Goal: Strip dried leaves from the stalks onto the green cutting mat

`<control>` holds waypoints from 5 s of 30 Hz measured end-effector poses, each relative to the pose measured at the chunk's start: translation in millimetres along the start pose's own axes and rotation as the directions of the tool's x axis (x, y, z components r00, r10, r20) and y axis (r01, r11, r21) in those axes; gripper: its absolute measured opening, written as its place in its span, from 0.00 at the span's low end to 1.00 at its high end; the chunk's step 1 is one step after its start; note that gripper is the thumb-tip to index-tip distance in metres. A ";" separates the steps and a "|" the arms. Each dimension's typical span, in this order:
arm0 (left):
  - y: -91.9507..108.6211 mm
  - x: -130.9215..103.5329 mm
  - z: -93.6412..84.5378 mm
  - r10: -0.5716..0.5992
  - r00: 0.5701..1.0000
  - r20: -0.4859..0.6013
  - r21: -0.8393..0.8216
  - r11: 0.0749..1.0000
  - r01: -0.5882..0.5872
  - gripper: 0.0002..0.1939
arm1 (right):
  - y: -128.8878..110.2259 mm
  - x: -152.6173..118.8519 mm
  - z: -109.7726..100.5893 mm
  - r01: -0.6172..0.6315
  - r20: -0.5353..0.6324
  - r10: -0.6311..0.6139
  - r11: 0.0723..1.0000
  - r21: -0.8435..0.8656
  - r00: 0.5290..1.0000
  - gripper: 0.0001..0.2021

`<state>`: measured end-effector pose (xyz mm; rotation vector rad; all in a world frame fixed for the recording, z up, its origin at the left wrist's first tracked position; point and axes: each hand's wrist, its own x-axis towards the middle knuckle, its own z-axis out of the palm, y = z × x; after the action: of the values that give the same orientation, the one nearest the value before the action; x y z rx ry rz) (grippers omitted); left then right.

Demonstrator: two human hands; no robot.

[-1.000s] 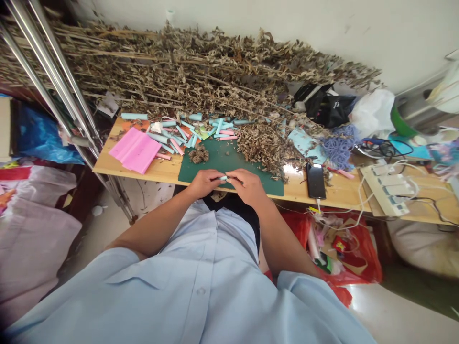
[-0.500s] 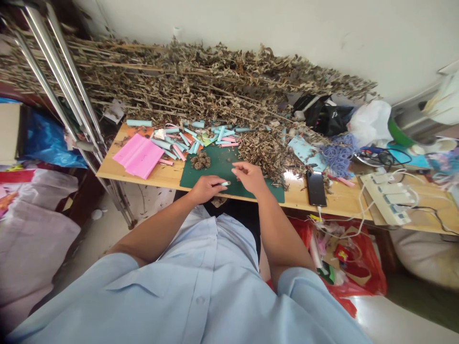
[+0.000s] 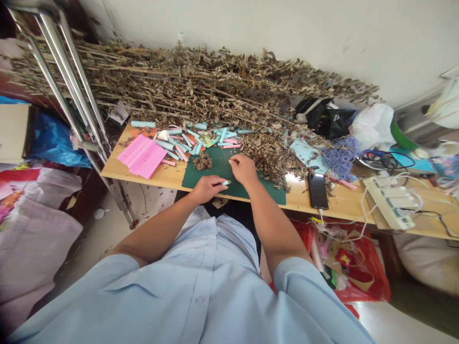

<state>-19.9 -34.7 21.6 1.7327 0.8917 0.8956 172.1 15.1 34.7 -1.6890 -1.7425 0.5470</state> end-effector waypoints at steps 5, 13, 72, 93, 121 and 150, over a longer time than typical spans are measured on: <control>-4.0 0.1 0.3 -0.023 1.000 0.016 -0.049 0.999 0.024 0.11 | -22.3 -42.3 -34.6 -0.143 0.077 0.121 0.878 0.457 0.990 0.13; -3.1 0.7 -1.3 0.035 0.998 0.052 -0.024 0.999 -0.033 0.11 | -40.5 -85.2 -48.9 -0.107 0.086 0.077 0.892 0.439 0.993 0.11; -5.7 0.2 1.6 0.097 0.993 0.066 0.033 0.995 -0.099 0.11 | -55.7 -79.8 -64.1 0.245 0.223 -0.220 0.965 -0.090 0.950 0.07; -6.0 0.1 2.5 0.095 0.994 0.057 0.025 0.995 -0.097 0.11 | -56.3 -83.1 -65.7 0.268 0.191 -0.242 0.955 -0.125 0.951 0.12; -8.6 -0.2 2.3 0.125 0.991 0.053 0.047 0.991 -0.128 0.10 | -46.3 -94.7 -56.6 0.380 0.103 -0.368 0.914 -0.141 0.924 0.10; -6.1 -0.4 2.2 0.082 0.995 0.054 0.083 0.993 -0.086 0.09 | -42.0 -89.1 -27.9 -0.486 0.320 0.385 0.495 0.720 0.866 0.11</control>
<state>-19.2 -34.2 15.1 1.8706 0.8396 0.8752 158.3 -80.3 69.3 -1.4006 -0.8303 1.4407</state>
